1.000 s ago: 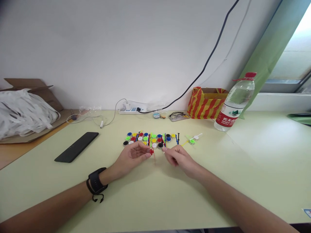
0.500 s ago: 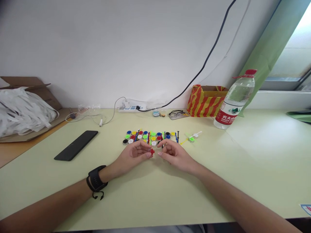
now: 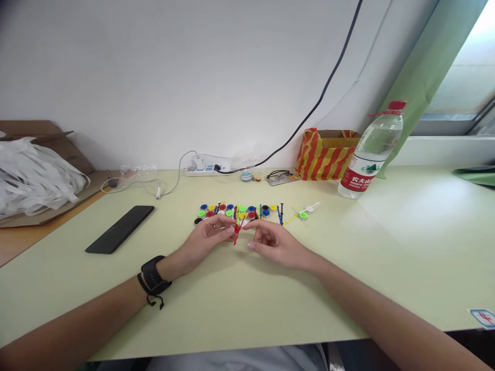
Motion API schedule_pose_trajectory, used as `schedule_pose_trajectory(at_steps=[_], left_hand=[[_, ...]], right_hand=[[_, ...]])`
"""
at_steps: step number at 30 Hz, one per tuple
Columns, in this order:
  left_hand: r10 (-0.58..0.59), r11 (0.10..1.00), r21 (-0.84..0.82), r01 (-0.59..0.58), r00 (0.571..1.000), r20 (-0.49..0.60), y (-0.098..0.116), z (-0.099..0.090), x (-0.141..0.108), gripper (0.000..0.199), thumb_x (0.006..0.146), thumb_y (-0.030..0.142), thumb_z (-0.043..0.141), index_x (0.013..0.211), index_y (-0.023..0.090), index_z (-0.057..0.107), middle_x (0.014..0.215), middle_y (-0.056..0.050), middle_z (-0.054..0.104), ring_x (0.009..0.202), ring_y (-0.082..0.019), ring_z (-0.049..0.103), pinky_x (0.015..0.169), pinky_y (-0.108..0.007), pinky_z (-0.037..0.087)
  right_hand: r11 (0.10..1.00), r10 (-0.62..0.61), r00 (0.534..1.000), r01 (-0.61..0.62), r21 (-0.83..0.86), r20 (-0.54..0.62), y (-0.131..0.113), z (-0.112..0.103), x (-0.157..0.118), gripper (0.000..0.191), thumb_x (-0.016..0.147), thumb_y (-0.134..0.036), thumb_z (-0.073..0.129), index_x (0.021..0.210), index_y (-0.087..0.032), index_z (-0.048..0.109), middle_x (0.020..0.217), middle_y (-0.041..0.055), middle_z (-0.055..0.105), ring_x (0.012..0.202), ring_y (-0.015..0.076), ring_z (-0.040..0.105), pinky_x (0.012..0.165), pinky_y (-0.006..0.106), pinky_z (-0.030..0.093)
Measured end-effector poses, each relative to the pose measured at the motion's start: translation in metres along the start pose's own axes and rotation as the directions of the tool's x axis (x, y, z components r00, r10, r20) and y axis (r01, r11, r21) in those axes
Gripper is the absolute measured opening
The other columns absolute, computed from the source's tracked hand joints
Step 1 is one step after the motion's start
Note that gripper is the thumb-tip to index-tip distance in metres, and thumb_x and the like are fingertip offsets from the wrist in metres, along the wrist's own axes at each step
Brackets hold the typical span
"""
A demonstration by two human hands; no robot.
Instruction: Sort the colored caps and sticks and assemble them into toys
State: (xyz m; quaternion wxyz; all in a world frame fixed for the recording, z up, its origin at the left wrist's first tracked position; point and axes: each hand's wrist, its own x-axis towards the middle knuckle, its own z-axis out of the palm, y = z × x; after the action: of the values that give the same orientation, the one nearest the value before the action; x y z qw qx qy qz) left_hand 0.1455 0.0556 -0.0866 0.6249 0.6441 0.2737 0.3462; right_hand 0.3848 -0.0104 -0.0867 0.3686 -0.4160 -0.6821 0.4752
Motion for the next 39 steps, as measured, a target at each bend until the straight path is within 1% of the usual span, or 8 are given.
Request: schedule_pose_trajectory(at_steps=[3, 9, 10, 12, 14, 17, 27, 39], left_hand=[[-0.019, 1.0, -0.014, 0.019, 1.0, -0.009, 0.0, 0.0, 0.0, 0.028, 0.089, 0.04, 0.078, 0.106, 0.018, 0.071, 0.096, -0.005, 0.073, 0.086, -0.017, 0.071, 0.09, -0.035, 0.056], [-0.037, 0.999, -0.015, 0.037, 0.999, 0.031, 0.0, 0.0, -0.001, 0.032, 0.088, 0.04, 0.08, 0.109, 0.017, 0.073, 0.096, -0.006, 0.073, 0.089, -0.019, 0.071, 0.087, -0.035, 0.056], [-0.035, 0.999, -0.015, 0.035, 0.999, 0.038, 0.0, 0.0, -0.001, 0.033, 0.088, 0.04, 0.08, 0.11, 0.017, 0.073, 0.095, -0.006, 0.072, 0.088, -0.019, 0.07, 0.087, -0.035, 0.056], [-0.031, 0.999, -0.012, 0.031, 0.999, 0.038, 0.0, 0.0, -0.001, 0.033, 0.087, 0.039, 0.08, 0.11, 0.017, 0.073, 0.095, -0.006, 0.073, 0.088, -0.018, 0.07, 0.087, -0.034, 0.056], [-0.034, 0.999, -0.007, 0.034, 0.999, 0.028, 0.0, 0.0, -0.002, 0.034, 0.086, 0.04, 0.081, 0.109, 0.016, 0.073, 0.096, -0.007, 0.073, 0.087, -0.018, 0.07, 0.086, -0.034, 0.056], [-0.048, 0.999, -0.008, 0.049, 0.999, 0.017, 0.001, 0.001, -0.002, 0.034, 0.086, 0.04, 0.081, 0.108, 0.016, 0.073, 0.1, -0.008, 0.074, 0.087, -0.018, 0.071, 0.086, -0.033, 0.057], [-0.083, 0.996, -0.034, 0.086, 0.993, 0.078, 0.0, 0.001, -0.002, 0.034, 0.086, 0.038, 0.082, 0.111, 0.016, 0.072, 0.099, -0.007, 0.073, 0.091, -0.019, 0.071, 0.087, -0.033, 0.057], [-0.133, 0.99, 0.064, 0.123, 0.973, 0.186, 0.004, 0.002, -0.004, 0.032, 0.088, 0.036, 0.079, 0.114, 0.017, 0.073, 0.109, -0.01, 0.073, 0.103, -0.021, 0.069, 0.093, -0.034, 0.055]], right_hand=[[1.0, -0.013, 1.0, 0.013, -0.018, -0.02, 0.001, 0.001, -0.003, 0.054, 0.096, -0.045, 0.067, 0.145, -0.028, 0.05, 0.085, 0.0, 0.057, 0.073, 0.0161, 0.055, 0.066, 0.029, 0.045], [0.999, -0.042, 0.992, 0.042, -0.002, -0.117, 0.005, 0.008, -0.006, 0.106, 0.095, -0.036, 0.069, 0.163, -0.041, -0.012, 0.105, 0.0002, 0.057, 0.067, 0.012, 0.052, 0.065, 0.029, 0.046], [0.999, -0.045, 0.989, 0.046, -0.001, -0.14, 0.005, 0.007, -0.005, 0.103, 0.094, -0.037, 0.07, 0.164, -0.041, -0.007, 0.105, 0.0001, 0.056, 0.066, 0.012, 0.052, 0.064, 0.028, 0.045], [0.999, -0.035, 0.991, 0.033, -0.02, -0.132, 0.003, 0.005, -0.004, 0.069, 0.095, -0.041, 0.068, 0.156, -0.033, 0.037, 0.093, -0.0007, 0.057, 0.064, 0.0124, 0.049, 0.061, 0.028, 0.042], [0.999, 0.004, 0.998, -0.007, -0.043, -0.06, 0.001, 0.001, -0.003, 0.032, 0.099, -0.049, 0.061, 0.098, -0.02, 0.074, 0.069, -0.0017, 0.052, 0.057, 0.0124, 0.043, 0.059, 0.029, 0.037], [0.999, 0.02, 0.999, -0.022, -0.037, -0.04, -0.002, -0.005, -0.002, 0.066, 0.103, -0.056, 0.05, 0.048, -0.019, 0.048, 0.05, -0.0022, 0.037, 0.051, 0.0117, 0.034, 0.057, 0.032, 0.031], [0.998, 0.05, 0.996, -0.052, -0.026, -0.073, 0.003, 0.003, 0.001, 0.037, 0.097, -0.053, 0.064, 0.084, -0.018, 0.061, 0.068, -0.0039, 0.042, 0.062, 0.0122, 0.036, 0.057, 0.027, 0.028], [0.986, -0.021, 1.0, 0.019, -0.164, -0.008, 0.007, 0.011, 0.0, 0.031, 0.101, -0.044, 0.058, 0.086, -0.018, 0.066, 0.068, -0.004, 0.045, 0.061, 0.0118, 0.038, 0.056, 0.027, 0.029]])
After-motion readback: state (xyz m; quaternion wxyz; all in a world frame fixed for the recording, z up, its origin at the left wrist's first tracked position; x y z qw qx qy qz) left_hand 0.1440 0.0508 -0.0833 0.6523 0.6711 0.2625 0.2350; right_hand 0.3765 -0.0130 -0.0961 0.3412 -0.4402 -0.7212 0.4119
